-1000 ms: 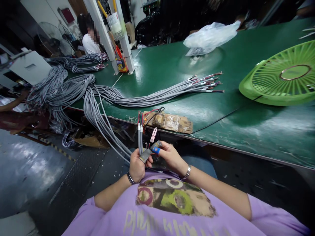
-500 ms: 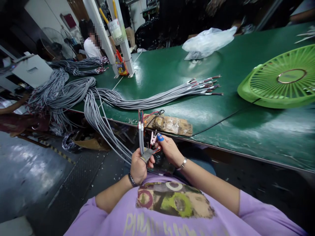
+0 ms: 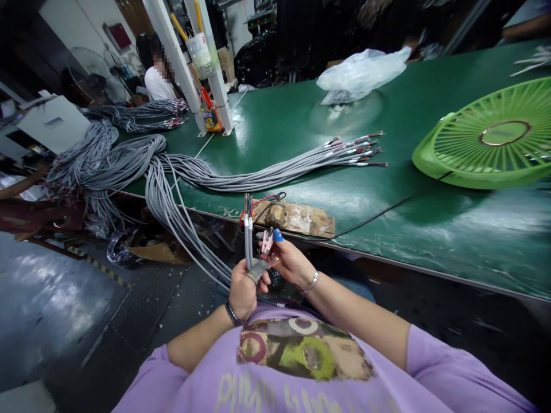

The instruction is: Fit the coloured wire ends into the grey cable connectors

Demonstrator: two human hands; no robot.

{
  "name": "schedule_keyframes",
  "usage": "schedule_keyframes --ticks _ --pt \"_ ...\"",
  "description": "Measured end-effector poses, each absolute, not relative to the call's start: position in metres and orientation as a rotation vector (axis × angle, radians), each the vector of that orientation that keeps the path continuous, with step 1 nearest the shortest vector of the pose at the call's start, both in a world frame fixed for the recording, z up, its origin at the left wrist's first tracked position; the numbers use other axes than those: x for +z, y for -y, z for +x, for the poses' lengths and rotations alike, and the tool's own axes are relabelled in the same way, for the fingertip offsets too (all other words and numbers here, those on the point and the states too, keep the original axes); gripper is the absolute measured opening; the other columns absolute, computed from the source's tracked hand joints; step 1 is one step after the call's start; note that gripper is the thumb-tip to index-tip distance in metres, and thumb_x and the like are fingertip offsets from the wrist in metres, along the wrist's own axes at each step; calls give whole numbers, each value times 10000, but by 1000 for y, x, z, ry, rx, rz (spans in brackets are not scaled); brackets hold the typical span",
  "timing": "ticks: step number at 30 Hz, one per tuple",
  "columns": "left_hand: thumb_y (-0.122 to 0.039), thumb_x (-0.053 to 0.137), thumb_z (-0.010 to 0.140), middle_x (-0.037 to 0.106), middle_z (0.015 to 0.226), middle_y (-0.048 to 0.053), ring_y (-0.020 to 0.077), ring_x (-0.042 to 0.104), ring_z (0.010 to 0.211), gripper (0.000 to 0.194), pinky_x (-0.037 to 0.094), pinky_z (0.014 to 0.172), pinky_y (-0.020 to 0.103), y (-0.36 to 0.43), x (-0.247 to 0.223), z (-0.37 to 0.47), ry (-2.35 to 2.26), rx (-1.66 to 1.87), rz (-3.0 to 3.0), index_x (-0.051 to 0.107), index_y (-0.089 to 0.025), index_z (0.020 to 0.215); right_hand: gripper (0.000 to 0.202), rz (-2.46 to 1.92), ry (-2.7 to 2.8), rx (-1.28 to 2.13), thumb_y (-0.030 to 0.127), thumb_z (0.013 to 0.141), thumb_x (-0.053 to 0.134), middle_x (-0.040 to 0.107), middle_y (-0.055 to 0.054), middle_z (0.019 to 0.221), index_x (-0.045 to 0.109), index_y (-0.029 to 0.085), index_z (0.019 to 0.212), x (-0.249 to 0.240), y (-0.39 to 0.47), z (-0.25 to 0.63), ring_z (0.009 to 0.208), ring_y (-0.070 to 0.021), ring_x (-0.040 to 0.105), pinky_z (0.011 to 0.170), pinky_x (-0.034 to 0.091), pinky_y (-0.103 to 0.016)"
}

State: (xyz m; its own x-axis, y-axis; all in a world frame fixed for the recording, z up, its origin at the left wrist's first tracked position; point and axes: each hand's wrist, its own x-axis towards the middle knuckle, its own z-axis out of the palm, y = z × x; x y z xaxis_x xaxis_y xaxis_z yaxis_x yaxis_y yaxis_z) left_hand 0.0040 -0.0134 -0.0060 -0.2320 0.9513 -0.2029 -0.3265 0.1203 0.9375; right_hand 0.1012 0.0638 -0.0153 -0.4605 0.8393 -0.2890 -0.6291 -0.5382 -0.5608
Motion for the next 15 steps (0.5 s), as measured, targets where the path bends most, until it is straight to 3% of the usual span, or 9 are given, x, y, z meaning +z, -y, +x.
schedule_keyframes --ticks 9,15 --pt "-335 670 704 586 466 -30 57 436 318 213 295 325 157 24 -2 -1 -1238 1411 721 561 -158 656 437 -586 447 2208 605 784 561 657 -28 715 643 176 790 -16 -60 111 581 -110 544 556 451 -232" --pt "-319 668 695 588 474 -34 57 444 328 188 295 326 154 21 2 -1 -1210 1472 676 566 -162 685 277 -555 538 2170 443 775 656 666 -22 740 657 168 805 -15 -62 114 585 -98 540 552 445 -221"
